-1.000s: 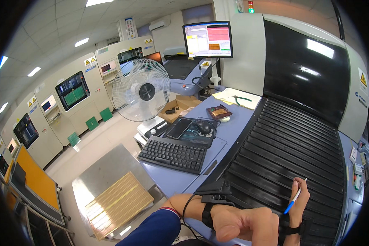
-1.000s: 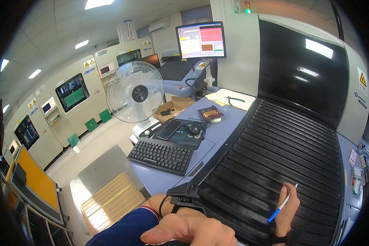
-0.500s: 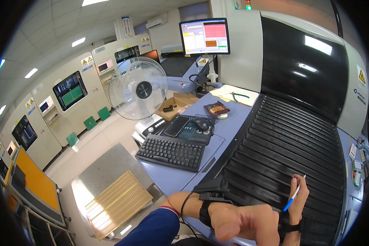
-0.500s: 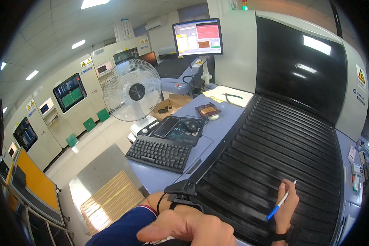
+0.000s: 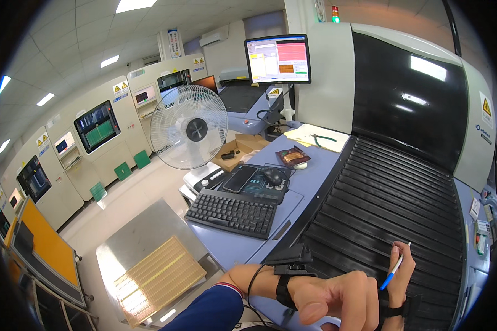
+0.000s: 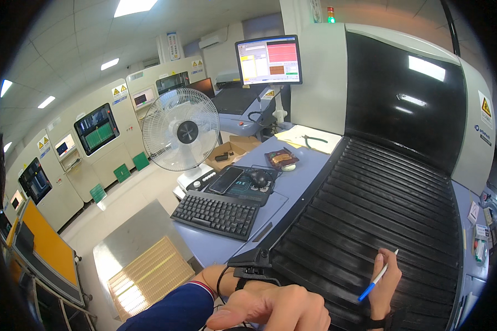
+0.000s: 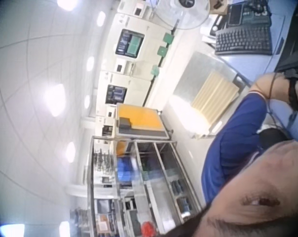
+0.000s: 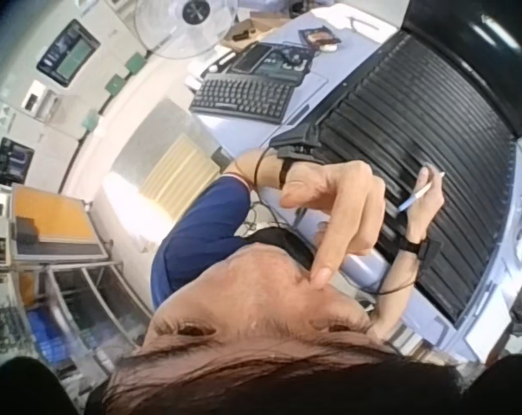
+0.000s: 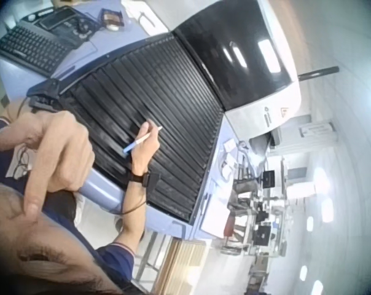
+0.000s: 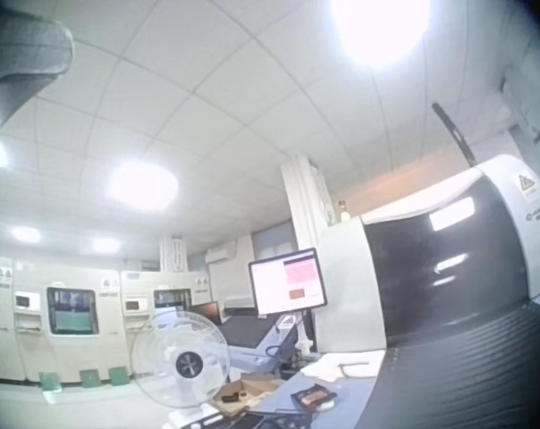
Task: Inspecting and marking metal grid sheets on an industrial fabrication machine and managing equipment cables.
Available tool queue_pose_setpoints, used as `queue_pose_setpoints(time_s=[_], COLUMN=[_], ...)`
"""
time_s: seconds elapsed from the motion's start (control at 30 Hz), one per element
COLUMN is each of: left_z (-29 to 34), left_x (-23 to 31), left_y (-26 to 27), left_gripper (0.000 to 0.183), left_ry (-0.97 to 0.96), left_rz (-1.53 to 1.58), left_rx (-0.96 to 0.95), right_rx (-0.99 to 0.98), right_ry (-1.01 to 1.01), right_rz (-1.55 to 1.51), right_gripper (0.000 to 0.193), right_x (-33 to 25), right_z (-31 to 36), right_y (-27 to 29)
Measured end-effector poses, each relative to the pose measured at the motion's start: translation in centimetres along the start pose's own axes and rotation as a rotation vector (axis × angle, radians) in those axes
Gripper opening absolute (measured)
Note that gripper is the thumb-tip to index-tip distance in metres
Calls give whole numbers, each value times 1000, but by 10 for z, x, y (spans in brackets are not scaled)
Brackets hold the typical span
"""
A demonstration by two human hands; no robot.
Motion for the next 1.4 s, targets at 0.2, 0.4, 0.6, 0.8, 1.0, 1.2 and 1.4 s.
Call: queue_pose_setpoints(time_s=[0.2,0.4,0.6,0.8,1.0,1.2,1.4], left_z=[-2,3,29,93,119,134,196], left_x=[-1,-5,-29,-44,-42,-46,-17], left_y=[-1,-5,49,113,112,124,171], left_gripper=[72,70,71,39,36,23,11], left_ry=[-18,66,438,972,1011,972,1070], left_rz=[74,49,-139,-408,-282,-395,-1707], left_rx=[50,17,256,897,1013,914,428], right_rx=[16,16,81,30,13,-6,-27], right_ry=[26,38,6,7,52,26,-39], right_rz=[-9,-19,-10,-117,-120,-146,52], right_gripper=[21,20,14,17,21,24,21], right_x=[-2,-8,0,0,5,2,-2], right_z=[-3,-2,5,-3,-6,-6,-5], right_y=[-1,1,15,-2,2,8,-5])
Point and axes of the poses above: each hand's wrist, its own z-axis away from the middle knuckle, its own y-axis out of the back of the hand, x = y × z, the point moved 9 cm from there along -z, towards the middle knuckle, and after that the axes turned 8 degrees about -z, right-handed, at the moved point
